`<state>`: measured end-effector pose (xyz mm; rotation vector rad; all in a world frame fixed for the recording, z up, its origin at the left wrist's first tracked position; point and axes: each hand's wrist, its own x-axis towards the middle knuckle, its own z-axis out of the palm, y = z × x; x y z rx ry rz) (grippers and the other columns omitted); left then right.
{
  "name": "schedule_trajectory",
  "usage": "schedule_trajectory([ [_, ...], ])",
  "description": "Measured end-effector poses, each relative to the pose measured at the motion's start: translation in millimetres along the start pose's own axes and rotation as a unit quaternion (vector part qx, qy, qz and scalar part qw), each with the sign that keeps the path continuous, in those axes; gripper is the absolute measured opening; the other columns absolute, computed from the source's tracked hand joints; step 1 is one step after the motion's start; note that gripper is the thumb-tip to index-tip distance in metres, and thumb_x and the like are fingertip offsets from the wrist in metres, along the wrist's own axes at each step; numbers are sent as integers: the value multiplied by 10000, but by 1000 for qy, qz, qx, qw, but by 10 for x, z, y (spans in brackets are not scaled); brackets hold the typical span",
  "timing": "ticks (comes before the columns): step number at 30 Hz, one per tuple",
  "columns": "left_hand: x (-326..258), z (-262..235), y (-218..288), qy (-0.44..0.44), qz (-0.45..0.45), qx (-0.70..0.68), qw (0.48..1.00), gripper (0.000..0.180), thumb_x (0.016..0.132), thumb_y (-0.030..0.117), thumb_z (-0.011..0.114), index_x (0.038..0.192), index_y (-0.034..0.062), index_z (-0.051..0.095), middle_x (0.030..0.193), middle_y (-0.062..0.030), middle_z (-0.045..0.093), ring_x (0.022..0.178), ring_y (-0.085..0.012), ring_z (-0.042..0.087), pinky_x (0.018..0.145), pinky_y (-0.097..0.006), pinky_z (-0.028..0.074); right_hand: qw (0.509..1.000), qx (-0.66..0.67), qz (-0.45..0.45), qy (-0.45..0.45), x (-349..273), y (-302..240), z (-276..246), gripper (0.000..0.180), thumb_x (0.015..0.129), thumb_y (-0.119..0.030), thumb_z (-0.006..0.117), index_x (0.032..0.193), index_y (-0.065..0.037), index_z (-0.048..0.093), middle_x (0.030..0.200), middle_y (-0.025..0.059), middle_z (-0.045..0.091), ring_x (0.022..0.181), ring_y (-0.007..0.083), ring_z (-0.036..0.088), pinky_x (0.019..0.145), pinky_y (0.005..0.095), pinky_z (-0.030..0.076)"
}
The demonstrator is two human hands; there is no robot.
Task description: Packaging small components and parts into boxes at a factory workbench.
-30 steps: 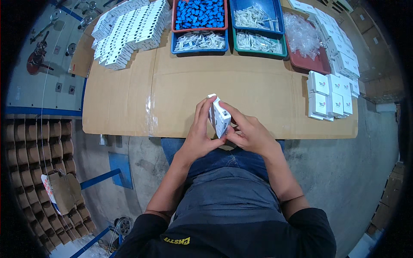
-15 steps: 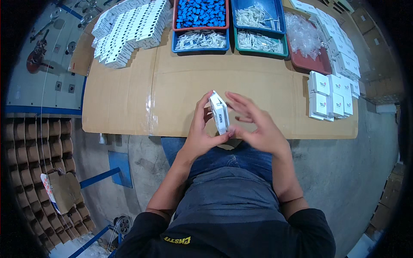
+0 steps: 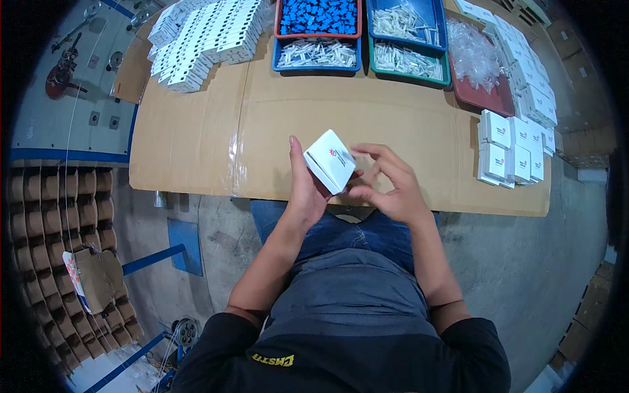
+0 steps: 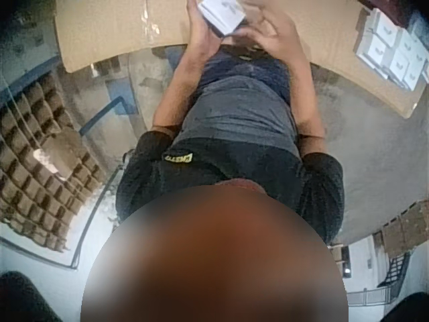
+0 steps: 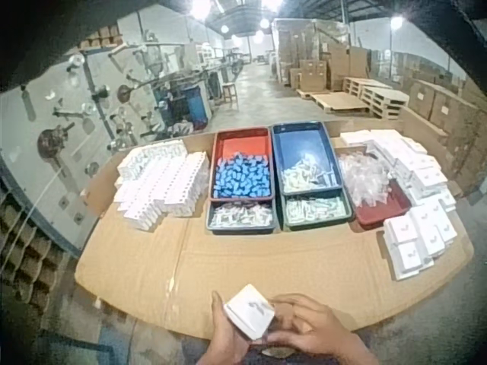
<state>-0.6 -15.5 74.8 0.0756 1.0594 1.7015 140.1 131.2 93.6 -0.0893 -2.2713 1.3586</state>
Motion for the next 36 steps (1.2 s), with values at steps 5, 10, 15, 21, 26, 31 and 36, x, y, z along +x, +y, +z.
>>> schedule_trajectory([
  [5,-17,221,14,57,-38,-14,998,1053,886,889,100,1374,53,515,1202,-167,656,1095,-271,673,921,-423,558,999,-2,47,-19,17,-47,205,752,718,-254,891,1368,-63,563,1493,184,507,1388,358,483,1118,436,427],
  [10,-50,201,-99,34,-22,14,999,1021,910,861,114,1434,56,464,1237,-150,632,1161,-276,643,984,-412,535,997,-50,46,-39,21,12,247,813,759,-315,850,1465,-91,514,1544,179,446,1413,376,449,1153,451,393],
  [15,-127,305,-155,30,-10,-6,999,908,963,796,151,1488,92,382,1335,-129,575,1241,-256,593,1007,-412,516,994,-104,10,-42,36,-2,264,797,817,-399,782,1469,-41,495,1541,201,435,1409,405,435,1172,495,349],
  [21,-107,366,-139,27,-14,-41,999,753,1023,711,222,1447,126,435,1312,-95,593,1206,-223,605,1012,-433,506,985,-152,-69,-37,-1,162,329,742,908,-429,676,1458,28,480,1519,229,455,1407,398,441,1175,519,332],
  [26,-99,332,-230,42,-22,-52,998,743,1028,706,218,1400,123,490,1268,-88,623,1179,-217,615,992,-414,506,998,-48,-42,20,-52,252,386,663,976,-405,610,1447,46,487,1474,244,509,1369,404,493,1157,474,367],
  [31,-78,323,-213,53,-38,-97,993,696,1029,701,251,1287,139,569,1137,-54,662,1062,-210,645,935,-401,525,998,-22,-34,52,-11,208,412,625,1024,-398,555,1453,49,476,1448,249,539,1337,399,534,1133,430,402],
  [36,47,89,-263,-39,-64,-144,987,794,1017,724,207,1356,96,554,1237,-134,668,1149,-263,640,977,-448,511,927,287,129,206,47,378,351,571,1064,-429,480,1414,22,494,1358,223,607,1291,318,590,1034,413,498],
])
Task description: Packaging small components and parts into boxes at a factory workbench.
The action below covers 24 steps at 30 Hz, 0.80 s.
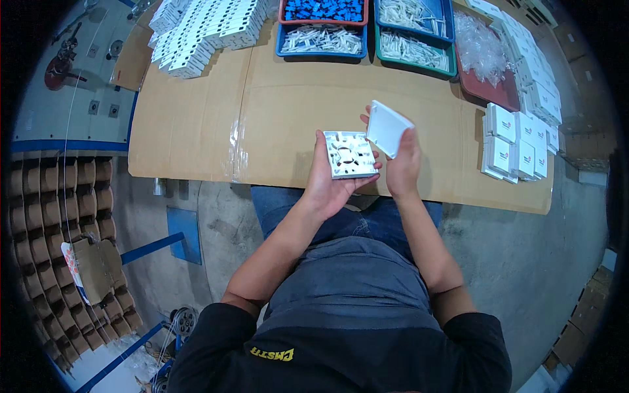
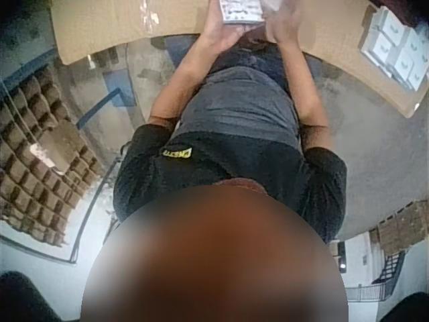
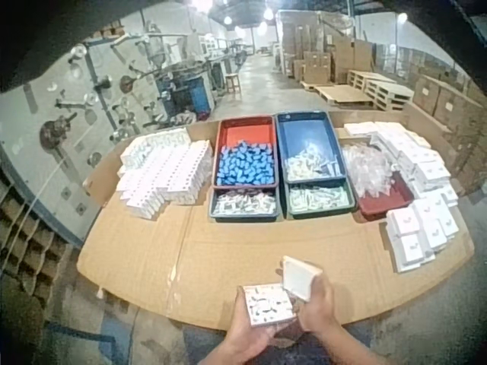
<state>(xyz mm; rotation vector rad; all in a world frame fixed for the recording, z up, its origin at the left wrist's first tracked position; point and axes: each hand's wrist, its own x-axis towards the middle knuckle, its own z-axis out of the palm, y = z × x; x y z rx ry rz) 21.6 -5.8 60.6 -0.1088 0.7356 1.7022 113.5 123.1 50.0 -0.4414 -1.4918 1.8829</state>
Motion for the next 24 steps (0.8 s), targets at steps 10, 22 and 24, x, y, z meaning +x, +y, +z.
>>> schedule_trajectory([
  [10,217,-576,-41,81,161,151,972,600,1059,441,260,1518,76,387,1400,-180,574,1259,-264,591,1102,-407,440,952,-244,182,44,15,102,-667,444,811,16,640,1238,8,520,1098,138,660,1003,173,643,850,314,527],
  [22,70,-726,76,126,322,765,544,838,847,252,755,1531,-2,342,1443,-209,475,1347,-352,438,1127,-458,356,829,-555,-64,-6,227,142,-817,463,811,-115,736,1264,-66,652,1335,203,595,1234,386,564,1027,434,469],
  [24,14,-720,94,119,316,777,531,889,806,283,794,1531,11,357,1421,-207,490,1334,-363,437,1128,-468,343,828,-559,-42,-6,131,138,-725,455,808,-145,758,1248,-75,666,1372,191,566,1273,379,533,1055,449,445],
])
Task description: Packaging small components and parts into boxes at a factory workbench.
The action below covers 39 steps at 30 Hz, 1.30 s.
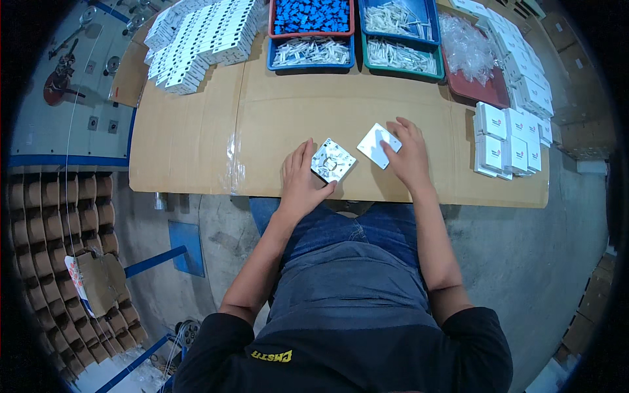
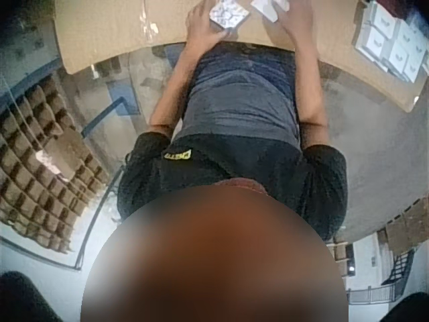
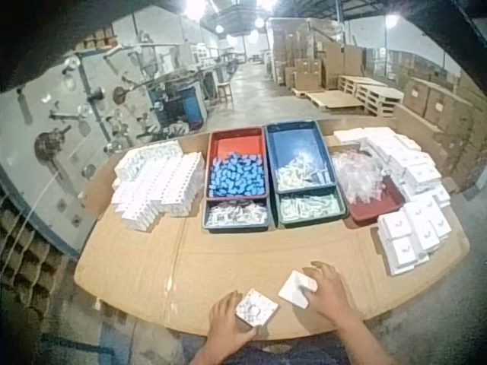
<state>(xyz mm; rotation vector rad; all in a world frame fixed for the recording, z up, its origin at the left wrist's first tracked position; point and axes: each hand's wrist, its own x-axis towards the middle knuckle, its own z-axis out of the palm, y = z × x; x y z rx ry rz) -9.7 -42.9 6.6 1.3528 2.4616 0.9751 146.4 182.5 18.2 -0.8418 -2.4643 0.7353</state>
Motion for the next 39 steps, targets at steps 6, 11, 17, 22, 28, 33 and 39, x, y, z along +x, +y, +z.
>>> schedule_trajectory([
  [6,65,-18,-34,-29,22,53,998,939,714,409,871,1482,56,461,1320,-160,532,1254,-337,483,1054,-466,371,997,-13,-33,-68,-225,2,117,436,813,-177,784,1229,-88,688,1439,182,520,1361,392,462,1130,486,379],
  [11,243,203,-105,39,-39,80,995,964,669,532,868,1438,70,514,1215,-119,548,1139,-290,525,983,-448,380,997,-35,-28,-58,-272,235,82,431,827,-166,769,1247,-102,692,1507,203,461,1420,413,401,1164,482,350],
  [17,285,206,-82,54,-6,118,991,1033,608,596,882,1422,71,524,1194,-130,544,1129,-299,519,959,-445,386,1000,-5,10,-2,-393,253,51,384,844,-162,754,1221,-105,711,1549,224,413,1445,423,363,1172,478,343],
  [22,392,349,-24,104,-43,127,985,979,584,631,882,1343,94,576,1081,-82,553,1027,-273,530,901,-422,395,999,-35,11,28,-384,247,92,353,835,-225,791,1160,-104,723,1397,197,527,1314,389,478,1092,483,397],
  [28,383,399,-10,113,-53,124,984,985,588,680,848,1322,86,568,1084,-84,547,1039,-273,516,918,-421,370,997,-27,1,71,-448,253,154,351,822,-260,813,1128,-110,728,1294,171,561,1232,365,509,1044,477,418],
  [33,377,405,-1,117,-53,132,983,976,584,691,842,1300,85,572,1065,-84,549,1015,-275,517,900,-425,375,995,-41,-5,90,-445,246,199,339,824,-284,810,1104,-109,729,1307,170,559,1238,359,509,1042,481,411],
  [39,408,422,-2,119,-55,145,981,961,581,695,842,1273,83,579,1058,-87,550,1006,-280,524,883,-432,386,994,-52,-13,97,-422,272,204,349,811,-292,813,1100,-116,728,1305,169,573,1232,365,519,1045,488,403],
])
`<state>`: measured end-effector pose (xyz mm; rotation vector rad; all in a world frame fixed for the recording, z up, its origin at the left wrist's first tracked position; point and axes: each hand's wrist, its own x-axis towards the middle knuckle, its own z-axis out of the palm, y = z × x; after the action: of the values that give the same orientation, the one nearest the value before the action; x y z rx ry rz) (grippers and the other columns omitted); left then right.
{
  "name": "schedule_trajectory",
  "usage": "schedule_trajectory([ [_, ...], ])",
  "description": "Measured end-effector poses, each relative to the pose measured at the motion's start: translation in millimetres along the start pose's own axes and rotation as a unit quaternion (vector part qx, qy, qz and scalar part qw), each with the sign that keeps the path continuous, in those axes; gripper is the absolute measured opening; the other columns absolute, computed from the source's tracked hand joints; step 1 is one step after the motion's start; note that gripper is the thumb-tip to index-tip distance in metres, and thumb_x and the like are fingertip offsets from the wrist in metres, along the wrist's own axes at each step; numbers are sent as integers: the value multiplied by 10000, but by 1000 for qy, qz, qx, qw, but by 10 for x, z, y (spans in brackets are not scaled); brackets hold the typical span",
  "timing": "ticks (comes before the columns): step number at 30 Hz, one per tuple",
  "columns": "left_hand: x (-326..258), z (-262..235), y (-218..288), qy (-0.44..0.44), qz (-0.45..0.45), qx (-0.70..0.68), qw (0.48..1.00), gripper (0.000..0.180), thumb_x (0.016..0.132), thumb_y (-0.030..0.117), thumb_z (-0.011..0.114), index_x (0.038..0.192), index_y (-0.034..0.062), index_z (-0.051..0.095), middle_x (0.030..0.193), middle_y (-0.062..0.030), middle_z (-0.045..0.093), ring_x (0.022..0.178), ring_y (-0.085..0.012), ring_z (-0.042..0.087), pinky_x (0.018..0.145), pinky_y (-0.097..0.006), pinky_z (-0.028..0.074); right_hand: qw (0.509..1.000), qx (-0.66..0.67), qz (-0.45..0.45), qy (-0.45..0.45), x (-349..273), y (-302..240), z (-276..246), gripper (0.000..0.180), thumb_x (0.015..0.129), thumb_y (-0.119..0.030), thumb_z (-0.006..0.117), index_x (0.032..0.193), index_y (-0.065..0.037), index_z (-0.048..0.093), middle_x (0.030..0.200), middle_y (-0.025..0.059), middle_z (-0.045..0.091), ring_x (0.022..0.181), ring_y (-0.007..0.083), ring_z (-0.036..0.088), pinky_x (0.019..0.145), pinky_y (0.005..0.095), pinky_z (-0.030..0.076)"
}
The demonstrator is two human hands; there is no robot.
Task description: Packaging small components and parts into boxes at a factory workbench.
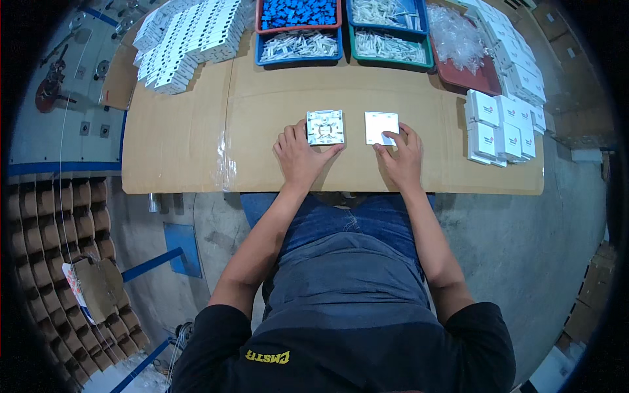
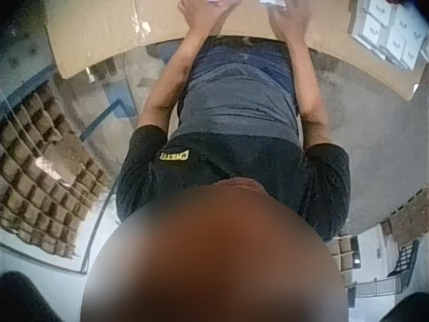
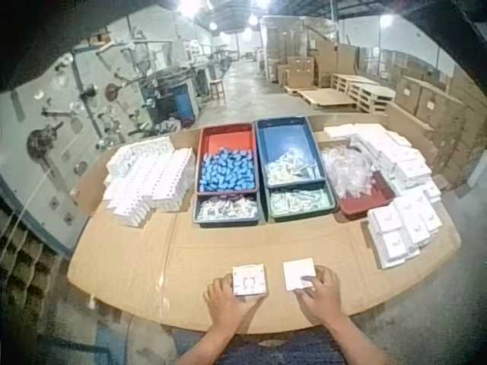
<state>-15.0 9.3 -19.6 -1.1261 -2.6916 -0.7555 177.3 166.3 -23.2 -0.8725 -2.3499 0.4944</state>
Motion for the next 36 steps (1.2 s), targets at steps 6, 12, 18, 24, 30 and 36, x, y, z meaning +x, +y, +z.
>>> schedule_trajectory([
  [6,53,-26,36,5,8,-6,1000,990,578,675,858,1309,75,566,1099,-115,562,1073,-319,532,928,-478,400,998,47,23,27,32,113,17,368,809,-221,795,1133,-77,695,1266,169,600,1193,370,564,1015,479,448],
  [12,34,-108,90,-1,35,-29,999,1020,606,578,891,1380,38,505,1295,-193,498,1232,-382,467,1042,-515,361,969,183,143,85,323,178,-149,314,863,-111,714,1164,-44,658,1255,156,612,1136,351,611,989,408,486],
  [18,128,-153,145,-50,24,-44,998,1053,628,488,910,1430,0,432,1422,-225,432,1334,-403,405,1129,-520,303,953,160,136,221,1524,701,-419,277,924,-77,626,1194,-14,637,1089,178,674,1056,329,655,896,408,508],
  [24,193,-142,187,-81,-3,-30,996,1089,611,492,910,1439,-17,419,1427,-248,421,1373,-420,366,1155,-537,274,959,54,167,222,3060,1867,-781,307,915,-140,601,1193,-18,652,1183,231,685,1118,387,652,975,450,499],
  [30,187,-126,92,-127,-12,-12,992,1166,589,493,917,1476,-7,348,1474,-250,357,1421,-432,299,1167,-577,242,967,-47,197,156,4210,2708,-856,305,916,-102,555,1190,-3,646,1095,230,715,1062,408,675,950,462,516],
  [36,248,-128,122,-149,-21,-21,988,1155,599,456,910,1484,-12,335,1485,-280,334,1421,-447,281,1167,-584,224,973,-127,176,85,4426,3218,-551,247,902,-61,546,1116,5,650,1041,276,696,1012,451,663,891,532,511],
])
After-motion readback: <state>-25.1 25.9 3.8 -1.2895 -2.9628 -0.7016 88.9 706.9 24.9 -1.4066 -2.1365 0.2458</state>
